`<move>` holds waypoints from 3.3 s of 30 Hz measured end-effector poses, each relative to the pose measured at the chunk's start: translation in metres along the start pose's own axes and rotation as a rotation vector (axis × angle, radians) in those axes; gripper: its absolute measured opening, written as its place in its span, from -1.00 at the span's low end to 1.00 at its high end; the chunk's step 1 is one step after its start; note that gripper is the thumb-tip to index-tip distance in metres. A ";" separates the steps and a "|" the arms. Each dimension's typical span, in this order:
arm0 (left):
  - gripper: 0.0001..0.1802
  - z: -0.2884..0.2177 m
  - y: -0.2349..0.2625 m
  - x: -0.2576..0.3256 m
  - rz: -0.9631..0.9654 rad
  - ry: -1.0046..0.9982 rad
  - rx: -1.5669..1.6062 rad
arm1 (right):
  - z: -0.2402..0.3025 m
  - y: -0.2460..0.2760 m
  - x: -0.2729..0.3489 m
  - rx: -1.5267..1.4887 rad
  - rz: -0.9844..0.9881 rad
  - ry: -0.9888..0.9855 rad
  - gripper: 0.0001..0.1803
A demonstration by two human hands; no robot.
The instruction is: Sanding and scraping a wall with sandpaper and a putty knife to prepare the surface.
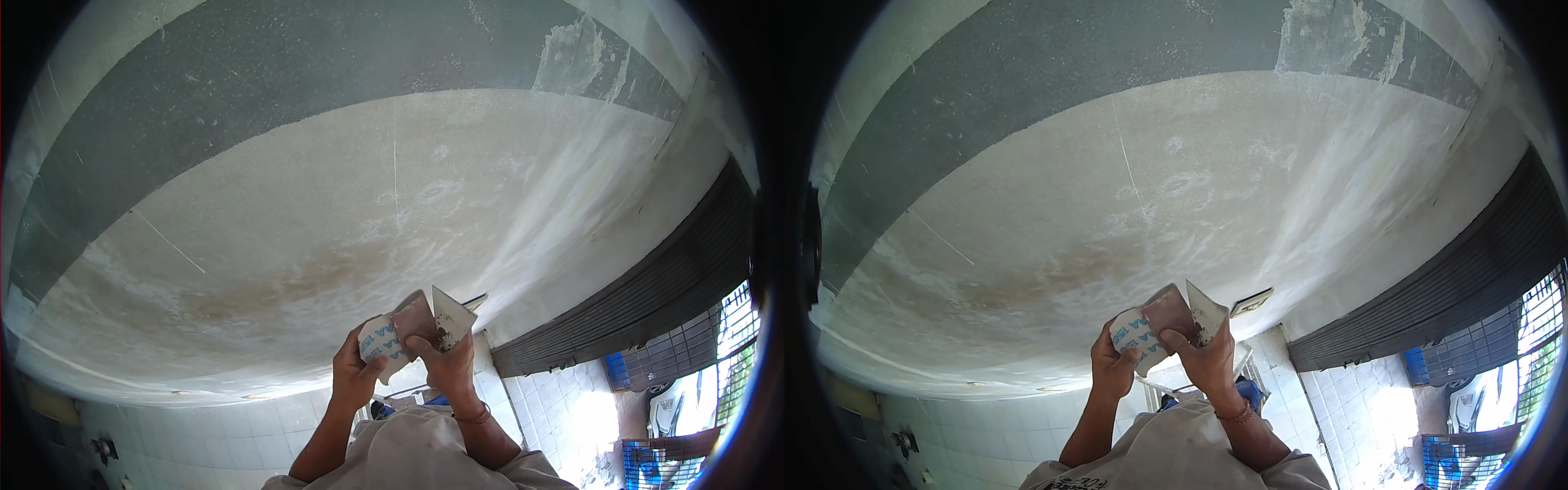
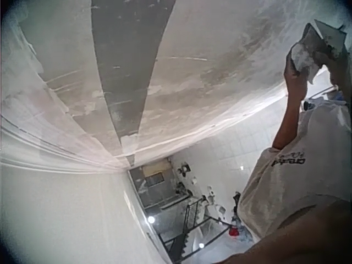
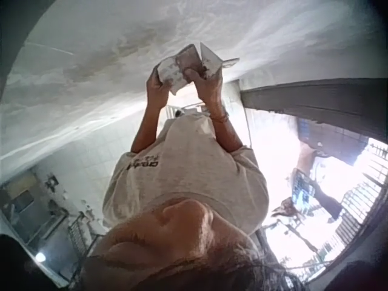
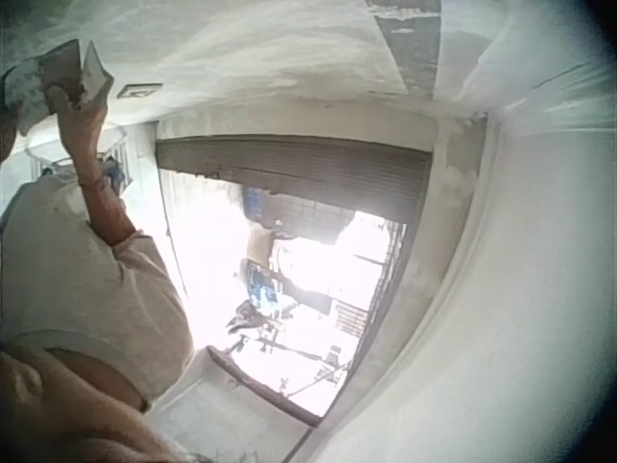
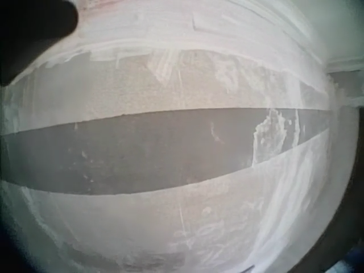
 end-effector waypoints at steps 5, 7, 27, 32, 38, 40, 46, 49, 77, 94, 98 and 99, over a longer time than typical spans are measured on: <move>0.00 0.010 -0.006 0.004 0.044 0.057 0.047 | 0.003 -0.004 0.004 0.275 0.106 0.254 -0.31; 0.03 0.002 -0.018 0.002 0.190 -0.065 0.387 | -0.002 -0.002 0.003 0.220 0.053 0.113 -0.31; -0.68 0.008 0.006 -0.004 -0.231 -0.090 0.033 | 0.018 -0.002 0.019 0.308 0.039 0.323 -0.47; -0.75 0.003 -0.008 -0.006 -0.182 -0.077 -0.146 | 0.035 -0.022 0.029 0.545 0.214 0.531 -0.27; -0.62 0.019 -0.007 -0.003 -0.072 0.045 0.320 | 0.022 0.001 0.013 0.387 0.210 0.429 -0.45; -0.56 0.014 -0.020 -0.005 0.016 0.015 0.387 | 0.013 0.007 0.009 0.371 0.123 0.321 -0.47; -0.75 0.017 -0.023 -0.017 -0.102 0.088 -0.176 | 0.029 0.022 0.015 0.448 0.004 0.415 -0.54; -0.84 0.017 -0.029 -0.025 -0.063 0.029 -0.416 | 0.015 0.056 0.009 0.119 -0.009 0.139 -0.55; -0.59 0.086 -0.152 -0.030 0.695 0.041 -0.368 | 0.019 0.112 -0.047 0.145 -0.270 0.436 -0.54; -0.39 -0.207 -0.143 -0.143 0.330 -1.329 -1.379 | 0.249 0.172 -0.112 -0.104 -0.549 1.008 -0.53; -0.32 -0.240 -0.145 -0.165 0.375 -1.570 -1.435 | 0.306 0.163 -0.133 0.205 -0.933 1.145 -0.55; -0.32 -0.241 -0.143 -0.169 0.375 -1.578 -1.428 | 0.315 0.158 -0.141 0.184 -0.960 1.142 -0.57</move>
Point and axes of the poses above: each hand's wrist, its own x-axis away from the middle knuckle, its own y-axis out of the back of the hand, z = x × y, the point moved 4 cm from there along -x, towards the middle knuckle, and after that the axes turned 10 degrees about -y, right-handed, at the moved point
